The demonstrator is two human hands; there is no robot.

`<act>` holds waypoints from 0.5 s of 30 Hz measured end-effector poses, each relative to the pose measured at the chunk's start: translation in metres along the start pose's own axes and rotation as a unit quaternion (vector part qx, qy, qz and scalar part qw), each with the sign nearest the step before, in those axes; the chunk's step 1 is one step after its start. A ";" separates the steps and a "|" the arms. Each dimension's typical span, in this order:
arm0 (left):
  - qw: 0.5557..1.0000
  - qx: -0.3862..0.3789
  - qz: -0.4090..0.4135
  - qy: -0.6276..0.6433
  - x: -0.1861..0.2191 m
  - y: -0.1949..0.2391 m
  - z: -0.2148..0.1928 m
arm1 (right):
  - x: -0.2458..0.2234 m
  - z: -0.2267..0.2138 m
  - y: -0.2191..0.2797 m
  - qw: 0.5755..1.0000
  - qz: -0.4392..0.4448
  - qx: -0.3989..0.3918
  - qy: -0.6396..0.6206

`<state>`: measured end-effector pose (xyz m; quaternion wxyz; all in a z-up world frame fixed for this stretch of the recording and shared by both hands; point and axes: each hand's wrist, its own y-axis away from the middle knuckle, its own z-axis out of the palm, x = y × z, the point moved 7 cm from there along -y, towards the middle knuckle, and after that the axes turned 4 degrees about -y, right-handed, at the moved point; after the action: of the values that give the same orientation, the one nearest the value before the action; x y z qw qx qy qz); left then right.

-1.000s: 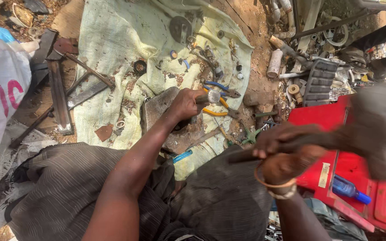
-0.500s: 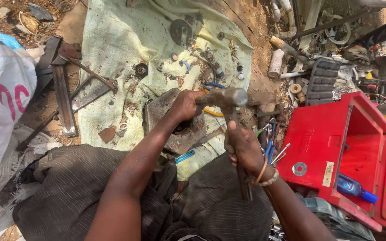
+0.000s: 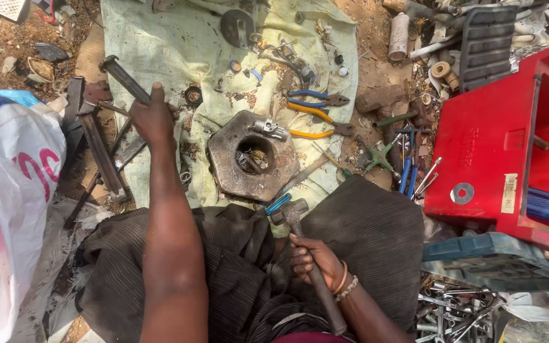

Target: The person sits on the ground and uses a hammer and metal rod to strike a small metal component on an anvil. They also use a screwdriver and pliers to adjust and manipulate the component, occasionally placing it into a white bag.

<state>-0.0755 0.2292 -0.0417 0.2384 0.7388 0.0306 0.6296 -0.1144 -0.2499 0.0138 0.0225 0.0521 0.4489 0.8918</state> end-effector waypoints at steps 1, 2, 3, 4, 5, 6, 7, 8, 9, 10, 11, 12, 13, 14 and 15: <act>0.990 0.049 0.014 -0.133 0.001 0.001 -0.024 | 0.005 -0.002 -0.006 1.000 0.019 -0.019 0.004; 0.973 0.072 0.021 -0.218 0.005 0.003 -0.040 | 0.008 0.003 -0.014 0.998 0.039 -0.042 0.010; 0.949 0.097 0.027 -0.300 0.012 0.005 -0.056 | 0.005 0.003 -0.021 0.996 0.012 -0.004 0.093; 0.917 0.111 0.026 -0.381 0.011 0.018 -0.057 | 0.002 -0.001 -0.013 0.984 -0.019 0.044 0.170; 0.875 0.149 0.134 -0.441 0.026 0.035 -0.049 | 0.000 -0.002 -0.002 0.964 -0.049 0.091 0.245; 0.819 0.184 0.242 -0.486 0.042 0.057 -0.026 | -0.007 0.003 0.012 0.934 -0.058 0.115 0.333; 0.842 0.055 0.299 -0.446 0.043 0.068 0.011 | -0.014 0.009 0.029 0.895 -0.067 0.138 0.418; 0.846 -0.079 0.347 -0.397 0.043 0.083 0.046 | -0.018 0.016 0.046 0.849 -0.074 0.162 0.497; 0.812 -0.179 0.412 -0.372 0.044 0.109 0.086 | -0.023 0.030 0.064 0.740 -0.103 0.163 0.644; 0.767 -0.273 0.470 -0.342 0.043 0.135 0.113 | -0.024 0.045 0.081 0.605 -0.126 0.156 0.771; 0.726 -0.268 0.520 -0.361 0.042 0.153 0.118 | -0.021 0.060 0.095 0.449 -0.144 0.143 0.870; 0.682 -0.258 0.572 -0.375 0.045 0.168 0.129 | -0.024 0.065 0.106 0.447 -0.139 0.162 0.869; 0.715 -0.266 0.534 -0.365 0.045 0.166 0.132 | -0.027 0.069 0.117 0.444 -0.134 0.181 0.867; 0.746 -0.274 0.493 -0.355 0.043 0.166 0.132 | -0.028 0.072 0.125 0.441 -0.127 0.199 0.866; 0.775 -0.281 0.449 -0.344 0.040 0.166 0.129 | -0.030 0.077 0.131 0.476 -0.150 0.202 0.843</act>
<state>0.0128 0.0559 0.0480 0.1197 0.7361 -0.5670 0.3498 -0.0755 -0.2694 0.1620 -0.2442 -0.7896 0.4208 0.3739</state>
